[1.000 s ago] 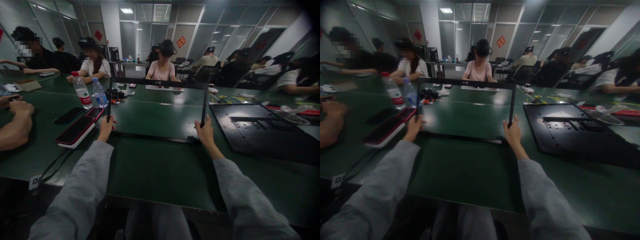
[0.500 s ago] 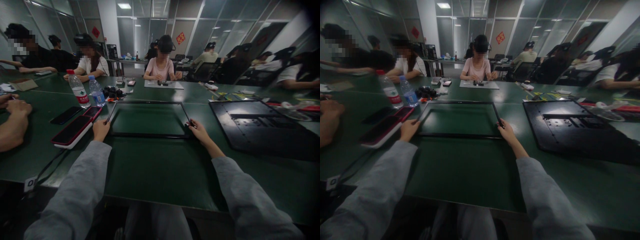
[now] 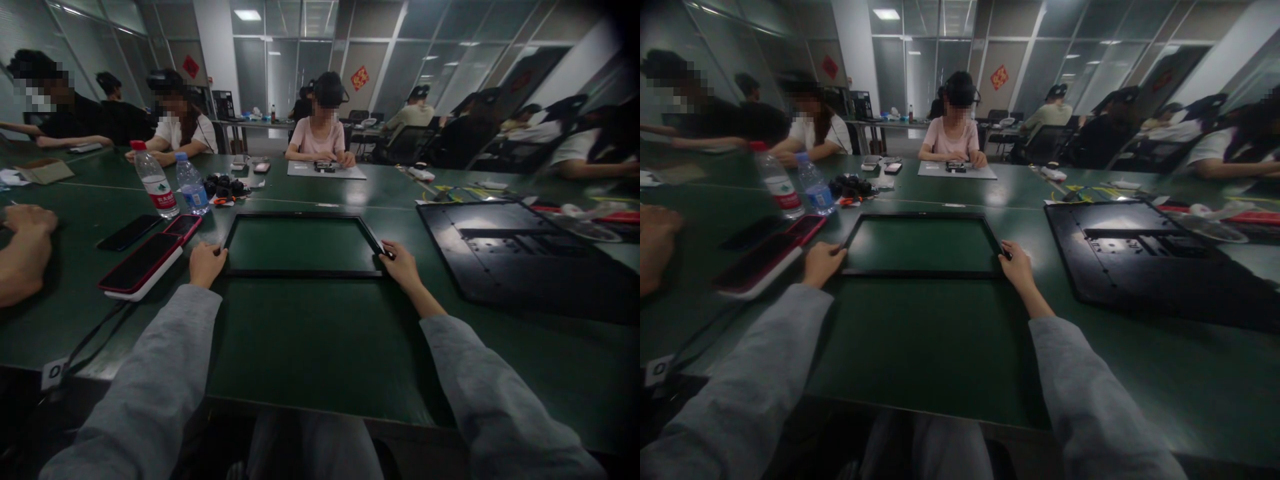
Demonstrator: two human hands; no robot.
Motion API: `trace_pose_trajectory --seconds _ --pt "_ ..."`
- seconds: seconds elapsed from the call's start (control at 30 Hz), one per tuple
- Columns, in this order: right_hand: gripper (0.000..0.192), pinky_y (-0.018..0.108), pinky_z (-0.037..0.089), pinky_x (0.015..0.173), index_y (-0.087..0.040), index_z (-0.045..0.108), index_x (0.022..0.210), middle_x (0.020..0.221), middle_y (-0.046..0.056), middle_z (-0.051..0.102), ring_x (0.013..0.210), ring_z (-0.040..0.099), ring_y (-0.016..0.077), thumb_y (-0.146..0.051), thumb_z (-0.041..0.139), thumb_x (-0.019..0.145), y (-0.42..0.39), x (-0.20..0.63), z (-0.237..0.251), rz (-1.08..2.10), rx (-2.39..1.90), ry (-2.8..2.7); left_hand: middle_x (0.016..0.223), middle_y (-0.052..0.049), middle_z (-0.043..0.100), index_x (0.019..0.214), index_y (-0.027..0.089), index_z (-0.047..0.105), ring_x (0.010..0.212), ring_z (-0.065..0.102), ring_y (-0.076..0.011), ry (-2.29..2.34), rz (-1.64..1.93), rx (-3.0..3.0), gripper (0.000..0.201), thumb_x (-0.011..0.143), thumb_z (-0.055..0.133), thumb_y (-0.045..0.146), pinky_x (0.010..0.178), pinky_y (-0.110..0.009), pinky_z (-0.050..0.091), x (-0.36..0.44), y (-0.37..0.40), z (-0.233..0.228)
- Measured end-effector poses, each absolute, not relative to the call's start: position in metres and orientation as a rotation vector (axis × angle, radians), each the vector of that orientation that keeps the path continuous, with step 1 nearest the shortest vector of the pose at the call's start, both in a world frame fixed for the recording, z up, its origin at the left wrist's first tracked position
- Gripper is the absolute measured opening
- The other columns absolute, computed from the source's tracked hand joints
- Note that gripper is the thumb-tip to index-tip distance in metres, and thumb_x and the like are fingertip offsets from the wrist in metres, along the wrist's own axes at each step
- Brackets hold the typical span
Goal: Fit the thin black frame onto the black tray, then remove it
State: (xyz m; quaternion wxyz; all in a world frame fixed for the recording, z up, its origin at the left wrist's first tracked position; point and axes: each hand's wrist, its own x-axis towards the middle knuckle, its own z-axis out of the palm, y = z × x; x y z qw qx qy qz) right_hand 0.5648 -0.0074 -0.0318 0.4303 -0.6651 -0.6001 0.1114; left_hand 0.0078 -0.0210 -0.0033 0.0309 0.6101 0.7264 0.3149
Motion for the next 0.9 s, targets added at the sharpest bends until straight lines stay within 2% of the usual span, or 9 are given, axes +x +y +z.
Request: trace_pose_trajectory --seconds 0.13,0.33,0.47,0.67,0.77,0.9 --pt "0.048 0.057 0.052 0.113 -0.02 0.069 0.124 0.124 0.014 0.076 0.122 0.071 0.0338 -0.028 0.064 0.077 -0.006 0.564 -0.036 0.241 -1.647 -1.563 0.119 -0.02 0.072 0.113 0.017 0.082 0.117 0.066 -0.0394 2.307 0.88 1.846 0.037 0.092 0.062 0.041 0.105 -0.051 0.051 0.008 -0.022 0.0" --pt "0.053 0.059 0.049 0.111 -0.017 0.07 0.125 0.117 0.018 0.074 0.116 0.067 0.036 -0.027 0.058 0.074 0.0 0.564 -0.04 0.011 -1.682 -1.681 0.13 -0.017 0.071 0.131 0.017 0.075 0.122 0.066 -0.034 2.381 0.719 1.818 0.046 0.095 0.058 0.04 0.107 -0.046 0.053 0.008 -0.023 0.005" --pt "0.054 0.058 0.05 0.109 -0.017 0.07 0.125 0.114 0.018 0.074 0.111 0.068 0.0356 -0.026 0.058 0.073 0.003 0.567 -0.043 -0.004 -1.683 -1.695 0.13 -0.017 0.071 0.131 0.017 0.076 0.121 0.068 -0.0338 2.386 0.691 1.827 0.046 0.096 0.057 0.042 0.104 -0.045 0.054 0.007 -0.023 0.006" --pt "0.051 0.056 0.053 0.107 -0.019 0.07 0.129 0.124 0.016 0.075 0.118 0.068 0.0348 -0.029 0.057 0.08 0.002 0.569 -0.044 0.133 -1.598 -1.696 0.129 -0.017 0.071 0.129 0.016 0.076 0.121 0.068 -0.0352 2.4 0.703 1.805 0.045 0.096 0.058 0.042 0.104 -0.046 0.055 0.003 -0.02 0.005" --pt "0.05 0.057 0.052 0.109 -0.02 0.07 0.13 0.125 0.015 0.075 0.119 0.068 0.0348 -0.031 0.057 0.083 0.001 0.567 -0.045 0.125 -1.587 -1.711 0.131 -0.019 0.07 0.137 0.013 0.07 0.124 0.066 -0.0355 2.353 0.797 1.823 0.05 0.097 0.058 0.04 0.108 -0.048 0.053 0.001 -0.018 0.002" --pt "0.051 0.059 0.049 0.11 -0.019 0.071 0.132 0.12 0.017 0.074 0.115 0.067 0.0354 -0.033 0.057 0.085 0.002 0.566 -0.045 0.022 -1.623 -1.73 0.144 -0.022 0.062 0.149 0.012 0.061 0.137 0.057 -0.0373 2.284 0.963 1.898 0.059 0.098 0.06 0.042 0.113 -0.052 0.048 0.007 -0.018 0.002"
